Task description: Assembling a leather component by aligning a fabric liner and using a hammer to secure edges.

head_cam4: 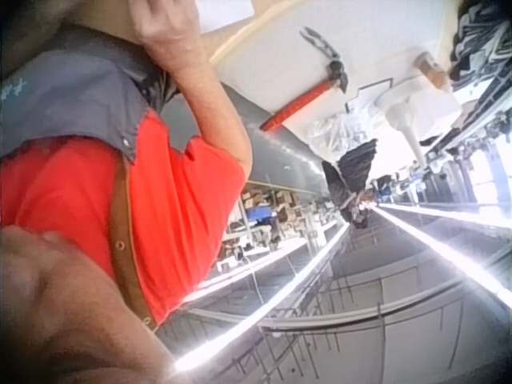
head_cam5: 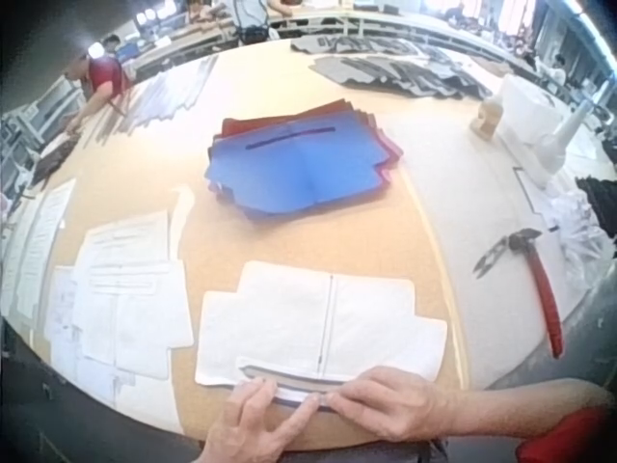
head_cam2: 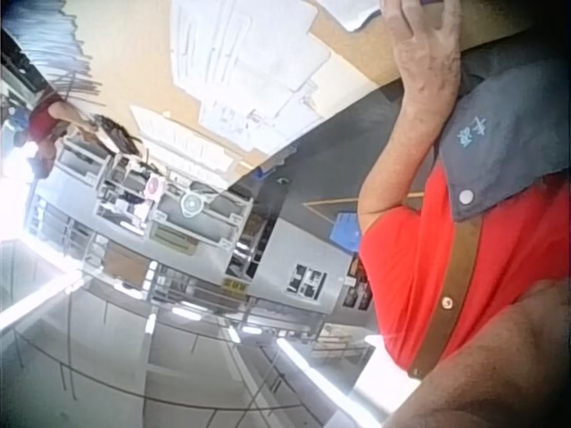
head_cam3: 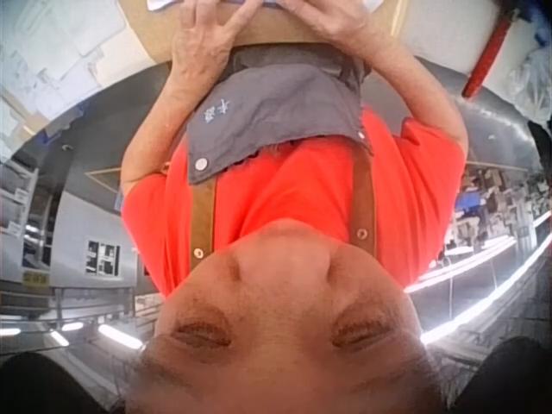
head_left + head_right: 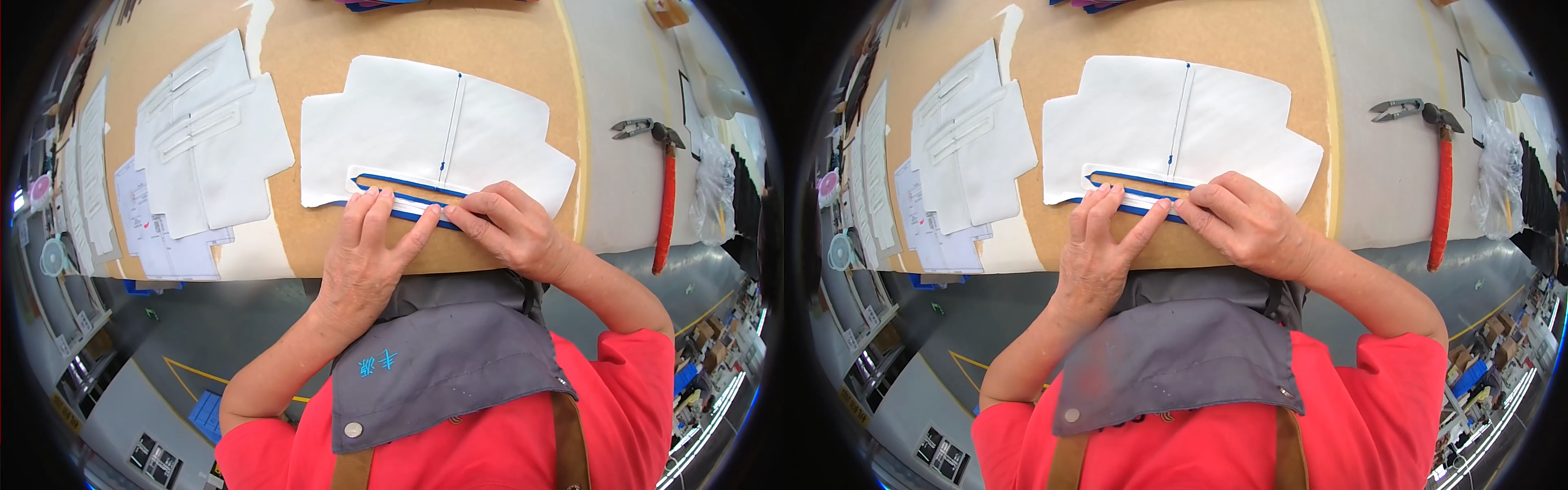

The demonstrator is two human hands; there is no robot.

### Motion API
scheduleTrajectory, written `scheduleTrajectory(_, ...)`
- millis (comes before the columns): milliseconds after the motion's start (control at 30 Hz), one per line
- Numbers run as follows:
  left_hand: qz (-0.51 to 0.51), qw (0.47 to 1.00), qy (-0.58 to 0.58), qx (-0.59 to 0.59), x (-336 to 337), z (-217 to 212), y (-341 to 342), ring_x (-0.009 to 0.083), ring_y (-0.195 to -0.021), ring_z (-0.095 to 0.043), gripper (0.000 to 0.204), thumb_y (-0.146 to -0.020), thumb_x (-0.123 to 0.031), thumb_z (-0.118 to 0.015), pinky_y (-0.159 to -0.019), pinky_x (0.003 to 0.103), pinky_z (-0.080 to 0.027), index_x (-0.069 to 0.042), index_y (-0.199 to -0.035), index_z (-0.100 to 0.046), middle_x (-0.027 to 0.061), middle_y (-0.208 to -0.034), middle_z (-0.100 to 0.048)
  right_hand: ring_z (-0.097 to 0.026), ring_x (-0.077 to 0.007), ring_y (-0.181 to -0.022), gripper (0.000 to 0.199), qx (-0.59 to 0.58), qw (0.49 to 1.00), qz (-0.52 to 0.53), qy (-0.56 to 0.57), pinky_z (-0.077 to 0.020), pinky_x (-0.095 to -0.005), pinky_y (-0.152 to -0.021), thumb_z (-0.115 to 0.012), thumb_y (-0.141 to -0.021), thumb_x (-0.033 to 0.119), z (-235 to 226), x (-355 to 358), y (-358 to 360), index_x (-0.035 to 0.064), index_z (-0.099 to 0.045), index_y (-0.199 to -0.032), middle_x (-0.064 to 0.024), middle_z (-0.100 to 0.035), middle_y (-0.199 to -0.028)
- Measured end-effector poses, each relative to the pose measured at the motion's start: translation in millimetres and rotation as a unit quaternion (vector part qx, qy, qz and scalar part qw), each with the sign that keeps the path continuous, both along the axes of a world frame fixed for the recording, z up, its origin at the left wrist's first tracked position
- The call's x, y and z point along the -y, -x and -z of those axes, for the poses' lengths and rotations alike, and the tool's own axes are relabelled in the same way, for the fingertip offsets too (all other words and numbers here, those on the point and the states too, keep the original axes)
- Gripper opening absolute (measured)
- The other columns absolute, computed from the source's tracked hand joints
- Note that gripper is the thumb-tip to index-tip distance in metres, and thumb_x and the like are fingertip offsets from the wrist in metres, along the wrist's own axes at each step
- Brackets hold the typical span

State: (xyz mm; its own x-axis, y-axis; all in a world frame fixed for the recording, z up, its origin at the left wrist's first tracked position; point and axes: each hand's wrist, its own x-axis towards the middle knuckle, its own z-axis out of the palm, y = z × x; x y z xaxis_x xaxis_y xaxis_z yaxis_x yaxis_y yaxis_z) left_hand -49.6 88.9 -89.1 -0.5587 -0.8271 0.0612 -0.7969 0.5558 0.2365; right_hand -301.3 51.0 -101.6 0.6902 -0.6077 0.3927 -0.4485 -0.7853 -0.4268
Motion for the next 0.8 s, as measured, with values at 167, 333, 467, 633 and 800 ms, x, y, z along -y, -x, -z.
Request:
scheduleTrajectory(167,-0.006,1.000,-0.013,-0.024,2.1,-5.2,-1.2,0.0367,-0.128,-0.048,0.066,-0.083,0.003,-0.064,-0.113,0.047,-0.046,-0.029,-0.140,-0.064,0.0163,-0.133,-0.049,-0.061,-0.0259,-0.086,0.045,0.008,1.000,0.010,-0.006,-0.0561,-0.0340,-0.071,-0.070,-0.073,0.004,1.6,-2.3,-0.3,-0.0026,-0.070,-0.117,-0.0102,-0.063,-0.102)
scheduleTrajectory(333,-0.016,0.997,0.006,-0.074,3.4,-12.1,6.0,0.0327,-0.124,-0.056,0.058,-0.081,0.010,-0.059,-0.107,0.043,-0.049,-0.010,-0.135,-0.067,0.0122,-0.130,-0.059,-0.063,-0.0263,-0.086,0.040,0.001,1.000,-0.003,0.018,-0.0561,-0.0358,-0.077,-0.069,-0.073,0.006,2.0,-1.1,0.2,-0.0070,-0.068,-0.111,-0.0122,-0.063,-0.100)
scheduleTrajectory(467,0.006,0.993,0.000,-0.118,1.6,-4.2,16.5,0.0298,-0.121,-0.059,0.053,-0.081,0.009,-0.059,-0.105,0.041,-0.050,-0.003,-0.132,-0.067,0.0103,-0.128,-0.062,-0.063,-0.0262,-0.086,0.039,0.003,0.999,0.000,0.033,-0.0560,-0.0357,-0.077,-0.069,-0.074,0.006,1.7,-0.4,-1.4,-0.0066,-0.068,-0.111,-0.0118,-0.063,-0.100)
scheduleTrajectory(633,0.013,0.997,0.028,-0.077,-1.8,-0.2,17.8,0.0271,-0.122,-0.059,0.052,-0.082,0.007,-0.061,-0.103,0.038,-0.052,-0.001,-0.133,-0.065,0.0106,-0.128,-0.062,-0.062,-0.0263,-0.089,0.039,-0.007,1.000,-0.005,0.000,-0.0559,-0.0348,-0.079,-0.067,-0.076,0.006,-3.8,0.5,-0.4,-0.0056,-0.068,-0.112,-0.0113,-0.062,-0.102)
scheduleTrajectory(800,0.018,0.997,0.025,-0.069,-1.5,-0.5,18.2,0.0270,-0.122,-0.059,0.052,-0.082,0.004,-0.062,-0.103,0.038,-0.052,-0.002,-0.133,-0.065,0.0109,-0.128,-0.062,-0.062,-0.0260,-0.089,0.038,0.002,0.999,0.021,-0.032,-0.0557,-0.0349,-0.078,-0.067,-0.076,0.006,-1.1,-6.4,7.6,-0.0048,-0.067,-0.113,-0.0111,-0.062,-0.101)
